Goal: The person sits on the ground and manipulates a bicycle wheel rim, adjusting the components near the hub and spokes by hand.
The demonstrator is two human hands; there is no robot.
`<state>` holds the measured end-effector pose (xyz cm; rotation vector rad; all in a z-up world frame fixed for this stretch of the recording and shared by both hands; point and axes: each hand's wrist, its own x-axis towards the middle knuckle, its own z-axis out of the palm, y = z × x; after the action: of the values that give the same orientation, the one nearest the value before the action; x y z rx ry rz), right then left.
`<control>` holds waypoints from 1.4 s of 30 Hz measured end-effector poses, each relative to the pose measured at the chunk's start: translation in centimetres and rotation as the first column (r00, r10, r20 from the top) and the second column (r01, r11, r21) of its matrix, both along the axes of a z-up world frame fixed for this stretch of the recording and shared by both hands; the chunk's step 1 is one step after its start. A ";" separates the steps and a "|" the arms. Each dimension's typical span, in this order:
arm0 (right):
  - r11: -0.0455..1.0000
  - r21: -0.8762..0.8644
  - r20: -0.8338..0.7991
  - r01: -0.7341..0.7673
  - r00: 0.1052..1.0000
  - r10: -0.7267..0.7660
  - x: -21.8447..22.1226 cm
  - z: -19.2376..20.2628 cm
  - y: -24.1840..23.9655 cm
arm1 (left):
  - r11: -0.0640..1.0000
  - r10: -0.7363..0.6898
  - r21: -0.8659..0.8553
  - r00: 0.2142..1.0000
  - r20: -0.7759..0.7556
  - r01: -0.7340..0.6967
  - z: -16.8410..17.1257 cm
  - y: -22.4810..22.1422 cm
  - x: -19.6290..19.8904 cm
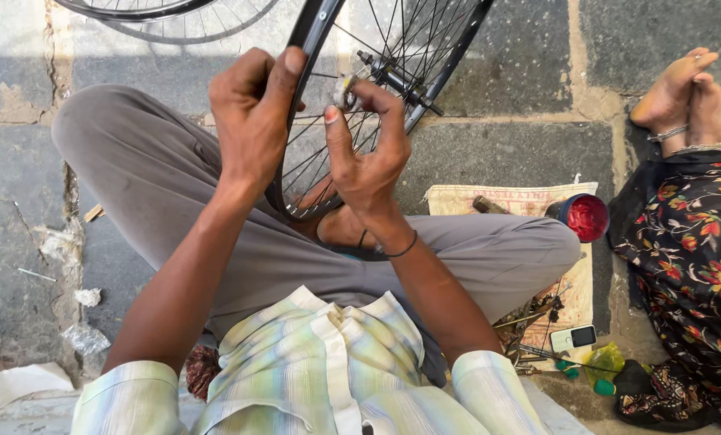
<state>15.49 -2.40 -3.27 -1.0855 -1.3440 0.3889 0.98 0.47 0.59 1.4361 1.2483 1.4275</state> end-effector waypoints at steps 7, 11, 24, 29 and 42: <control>0.776 -0.163 -0.229 -0.609 0.788 0.571 1.7 0.0 1.4 | 0.996 0.090 0.005 0.996 0.024 -0.090 0.1 -4.0 -0.7; 0.400 -0.080 -0.450 -0.913 0.391 0.803 2.3 1.5 3.8 | 0.998 0.031 0.059 0.992 0.126 -0.038 0.2 -3.8 -0.3; 0.983 0.176 0.159 -0.053 0.987 0.025 -3.9 -1.0 -1.7 | 0.990 -0.136 0.045 0.976 0.173 0.130 -0.6 -3.4 -1.7; 0.987 -0.034 0.039 -0.154 0.987 0.155 -1.6 -1.3 -0.4 | 0.998 -0.063 0.042 0.977 0.206 0.055 0.0 -3.6 -0.6; 0.983 0.121 0.389 -0.136 0.918 0.079 -2.1 -0.2 1.6 | 0.991 0.120 0.059 0.992 0.050 -0.122 -0.7 -3.9 -0.6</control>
<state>13.43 -0.79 -3.46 -0.9979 -1.7576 0.1562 0.33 -3.43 -0.15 1.3798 1.2910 1.5843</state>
